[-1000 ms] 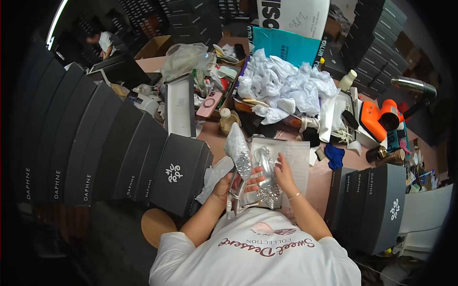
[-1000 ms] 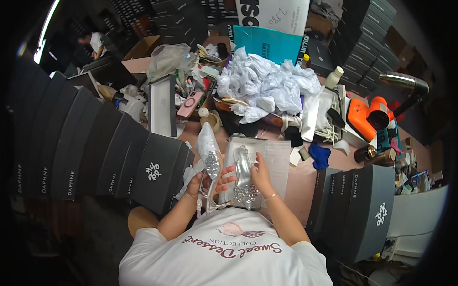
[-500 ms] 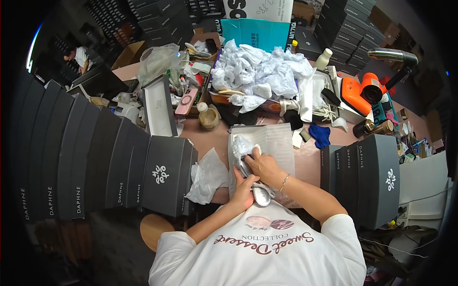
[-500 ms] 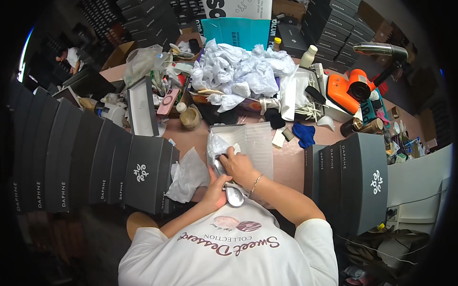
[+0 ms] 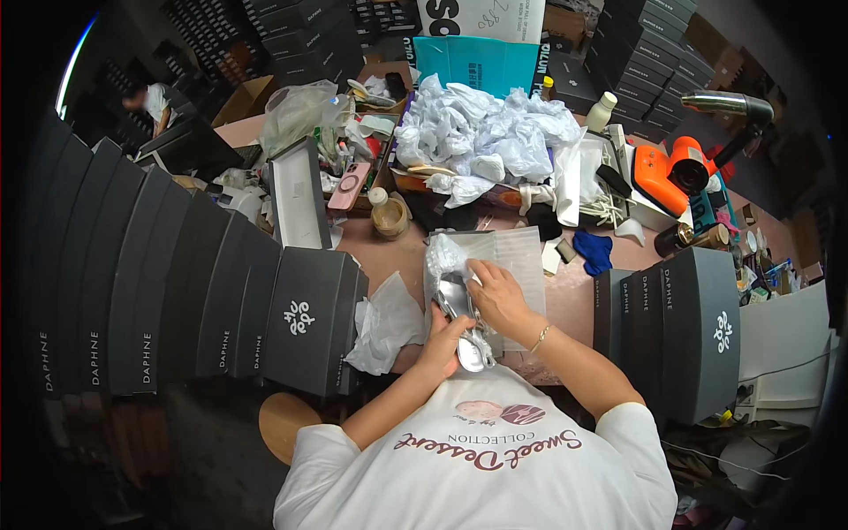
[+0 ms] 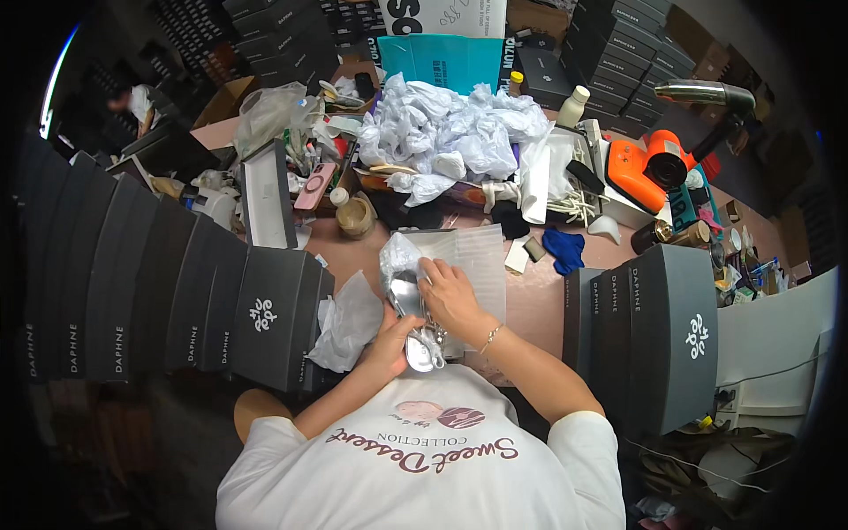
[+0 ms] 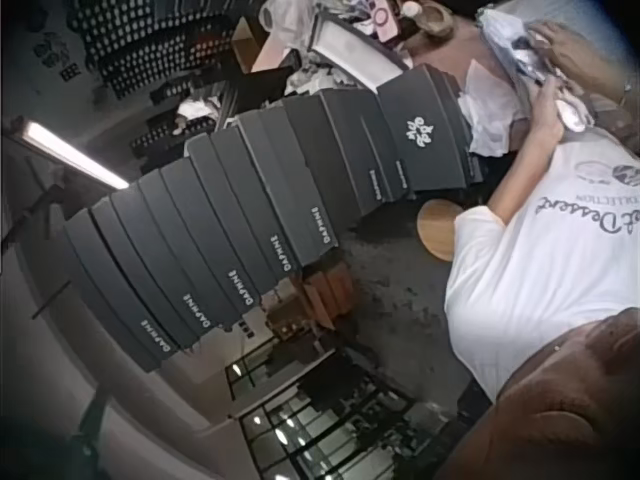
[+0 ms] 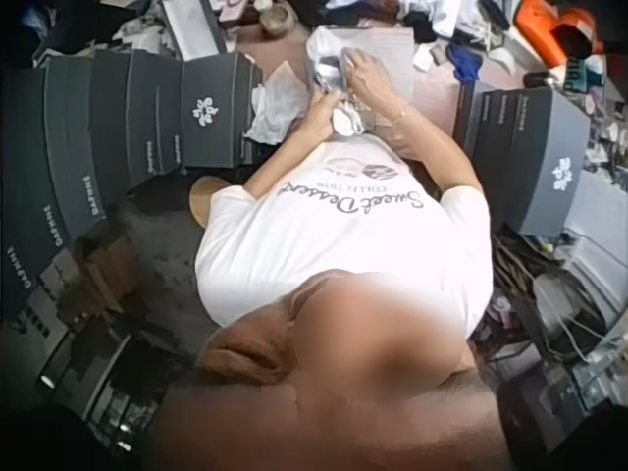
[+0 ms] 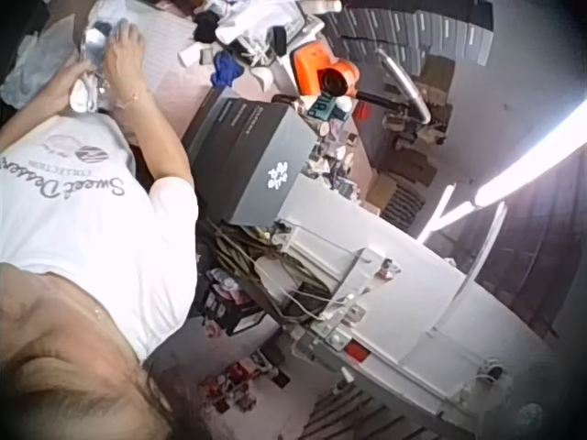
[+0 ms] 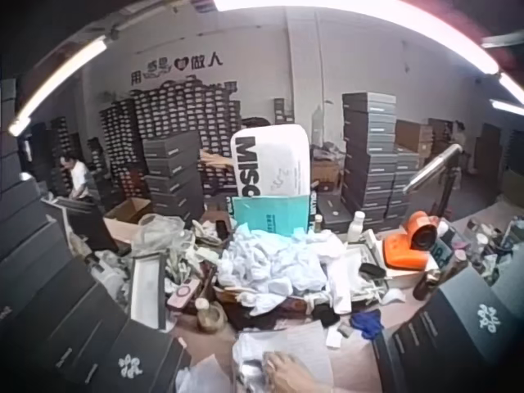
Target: Packing pairs of silver high-heeled shoes into boxes with protective wrapping.
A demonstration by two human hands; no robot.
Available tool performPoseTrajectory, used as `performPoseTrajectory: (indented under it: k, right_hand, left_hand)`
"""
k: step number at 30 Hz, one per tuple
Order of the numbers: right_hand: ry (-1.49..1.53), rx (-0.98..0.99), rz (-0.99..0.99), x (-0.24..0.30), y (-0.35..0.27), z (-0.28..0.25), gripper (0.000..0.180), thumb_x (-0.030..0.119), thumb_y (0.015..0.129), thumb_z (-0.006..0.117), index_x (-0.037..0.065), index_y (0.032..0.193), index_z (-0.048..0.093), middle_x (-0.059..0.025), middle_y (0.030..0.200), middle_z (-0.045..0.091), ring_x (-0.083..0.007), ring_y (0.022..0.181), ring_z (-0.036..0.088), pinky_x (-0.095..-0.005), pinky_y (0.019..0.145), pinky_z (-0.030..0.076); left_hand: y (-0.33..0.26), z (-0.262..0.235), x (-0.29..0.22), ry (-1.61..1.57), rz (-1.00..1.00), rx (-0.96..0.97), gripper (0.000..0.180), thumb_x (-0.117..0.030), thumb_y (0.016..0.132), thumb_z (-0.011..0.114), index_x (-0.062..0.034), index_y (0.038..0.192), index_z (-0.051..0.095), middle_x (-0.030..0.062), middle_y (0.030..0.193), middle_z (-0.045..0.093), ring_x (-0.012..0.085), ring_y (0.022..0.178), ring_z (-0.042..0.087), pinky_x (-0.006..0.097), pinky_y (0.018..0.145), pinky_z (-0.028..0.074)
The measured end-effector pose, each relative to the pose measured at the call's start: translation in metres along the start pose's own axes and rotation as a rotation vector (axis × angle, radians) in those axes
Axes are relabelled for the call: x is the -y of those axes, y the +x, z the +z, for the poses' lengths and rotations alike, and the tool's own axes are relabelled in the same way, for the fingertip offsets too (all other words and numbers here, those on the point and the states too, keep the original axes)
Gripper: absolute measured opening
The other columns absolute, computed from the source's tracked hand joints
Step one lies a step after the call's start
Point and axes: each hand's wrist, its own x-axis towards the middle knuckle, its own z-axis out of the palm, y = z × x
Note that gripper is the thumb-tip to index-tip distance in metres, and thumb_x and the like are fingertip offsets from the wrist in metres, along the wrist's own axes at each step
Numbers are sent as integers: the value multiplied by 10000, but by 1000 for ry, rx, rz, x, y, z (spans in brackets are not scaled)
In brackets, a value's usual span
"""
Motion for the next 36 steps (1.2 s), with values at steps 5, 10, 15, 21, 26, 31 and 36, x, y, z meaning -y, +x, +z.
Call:
performPoseTrajectory:
  k: [5,10,15,21,26,31,36]
  right_hand:
    - [-41,228,93,0,-3,3,199,209,726,599,82,879,601,-93,959,513,-264,830,562,-390,691,437]
    - [-346,395,182,-10,-42,10,582,408,765,597,90,1235,467,-224,1276,404,-384,878,594,-569,765,459]
    - [-412,658,397,-19,-65,-5,436,355,817,543,105,1173,516,-226,1142,519,-315,813,631,-496,627,520]
    - [-226,721,643,-29,-90,-9,227,208,836,522,34,963,595,-214,872,591,-297,747,646,-406,570,527]
    - [181,271,684,-2,-111,-72,163,152,825,563,-7,859,572,-169,728,573,-291,742,599,-380,646,476]
    - [986,221,850,-16,-95,-141,156,187,881,582,37,874,538,-14,749,525,-104,714,510,-272,626,453]
    - [926,-342,828,-32,-37,-293,198,200,920,562,21,1005,575,-73,973,614,-153,917,617,-288,729,519]
  left_hand:
    - [-5,18,1,-100,-147,-7,538,50,763,535,-131,1231,343,72,1065,484,200,865,549,359,733,509]
    - [31,4,39,-30,-312,60,434,-34,755,573,-113,1167,463,47,1075,545,197,969,539,360,825,476]
    - [12,49,56,-78,-398,197,531,-58,794,566,-103,1274,342,120,1187,476,252,1076,505,417,911,449]
    - [-8,63,76,-6,-416,243,539,-122,836,591,-120,1305,324,126,1243,443,267,1129,477,446,935,432]
    - [29,30,95,-73,-508,288,370,-370,856,604,-105,1102,528,77,948,594,241,840,593,392,713,506]
    - [13,39,80,99,-554,318,428,-496,841,575,-104,1011,587,43,766,601,231,676,596,360,585,494]
    - [21,58,45,-139,-642,496,513,-473,879,463,-77,1205,472,128,1006,621,330,791,650,468,664,557]
